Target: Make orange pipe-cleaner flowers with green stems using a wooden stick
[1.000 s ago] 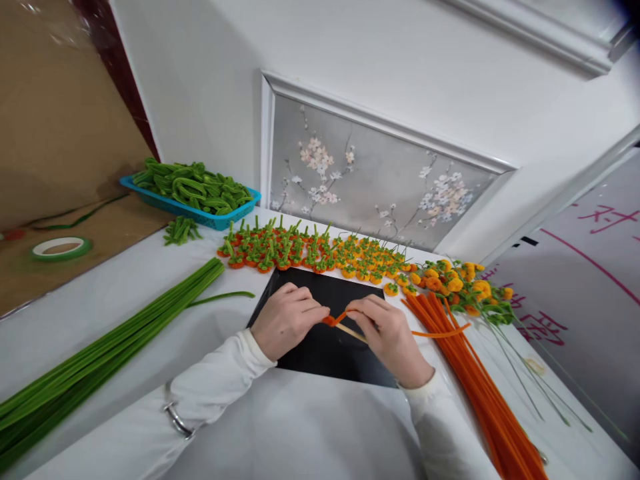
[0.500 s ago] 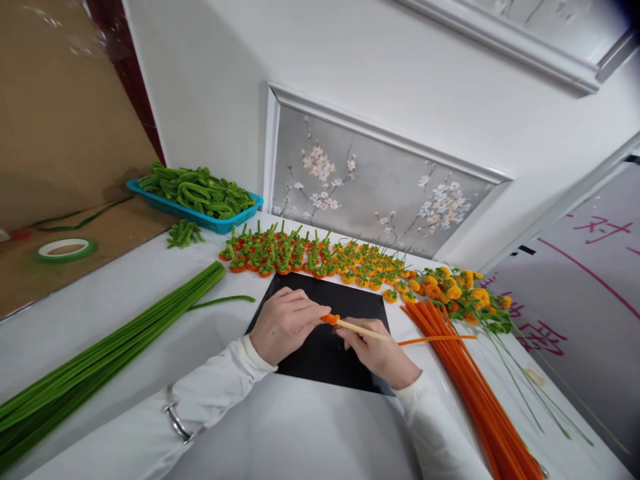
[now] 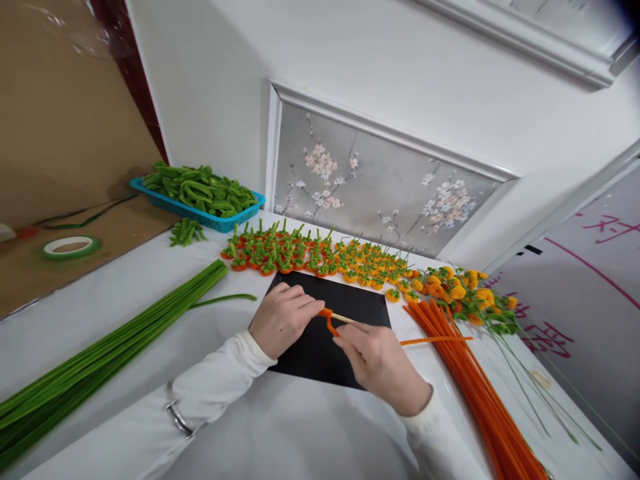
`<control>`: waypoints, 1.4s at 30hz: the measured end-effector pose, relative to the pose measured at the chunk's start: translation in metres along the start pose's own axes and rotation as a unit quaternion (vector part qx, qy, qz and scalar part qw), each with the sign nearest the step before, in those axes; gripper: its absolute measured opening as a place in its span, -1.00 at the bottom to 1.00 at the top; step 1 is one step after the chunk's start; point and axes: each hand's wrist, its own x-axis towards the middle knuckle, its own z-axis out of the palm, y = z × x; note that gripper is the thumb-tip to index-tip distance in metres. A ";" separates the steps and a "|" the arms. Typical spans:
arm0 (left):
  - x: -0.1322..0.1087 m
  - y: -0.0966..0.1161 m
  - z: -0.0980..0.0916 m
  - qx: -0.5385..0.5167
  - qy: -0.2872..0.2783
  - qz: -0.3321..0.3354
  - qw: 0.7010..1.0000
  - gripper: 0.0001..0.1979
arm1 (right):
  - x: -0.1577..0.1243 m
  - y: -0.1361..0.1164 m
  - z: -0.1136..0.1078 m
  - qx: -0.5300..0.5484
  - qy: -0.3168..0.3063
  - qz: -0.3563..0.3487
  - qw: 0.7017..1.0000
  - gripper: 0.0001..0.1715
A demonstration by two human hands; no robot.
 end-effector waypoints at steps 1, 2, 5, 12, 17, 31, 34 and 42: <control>0.000 0.000 0.000 -0.003 -0.004 0.006 1.000 -0.82 | 0.001 0.002 -0.001 0.007 0.019 0.004 1.000 -0.70; 0.000 0.000 0.000 -0.007 -0.006 0.011 1.000 -0.82 | 0.001 0.004 -0.002 0.018 0.038 0.011 0.999 -0.70; 0.001 0.002 0.000 -0.028 -0.008 0.030 0.999 -0.81 | 0.005 0.011 -0.004 0.066 0.084 0.034 0.994 -0.72; 0.004 0.007 -0.004 -0.087 -0.016 0.063 0.994 -0.85 | 0.007 0.029 -0.006 0.166 0.095 0.072 0.979 -0.75; 0.004 0.009 -0.005 -0.092 -0.013 0.061 0.994 -0.87 | 0.005 0.039 -0.001 0.228 0.005 0.114 0.967 -0.67; 0.002 0.004 -0.004 -0.032 -0.005 0.015 0.999 -0.80 | -0.001 0.005 0.000 0.054 -0.051 0.020 0.997 -0.67; 0.001 0.001 -0.002 -0.018 -0.015 0.018 1.000 -0.81 | -0.002 -0.001 -0.003 -0.017 -0.011 0.008 1.000 -0.71; 0.002 0.005 -0.004 -0.012 -0.038 0.055 0.998 -0.79 | 0.001 0.003 -0.006 0.000 0.089 0.023 0.996 -0.70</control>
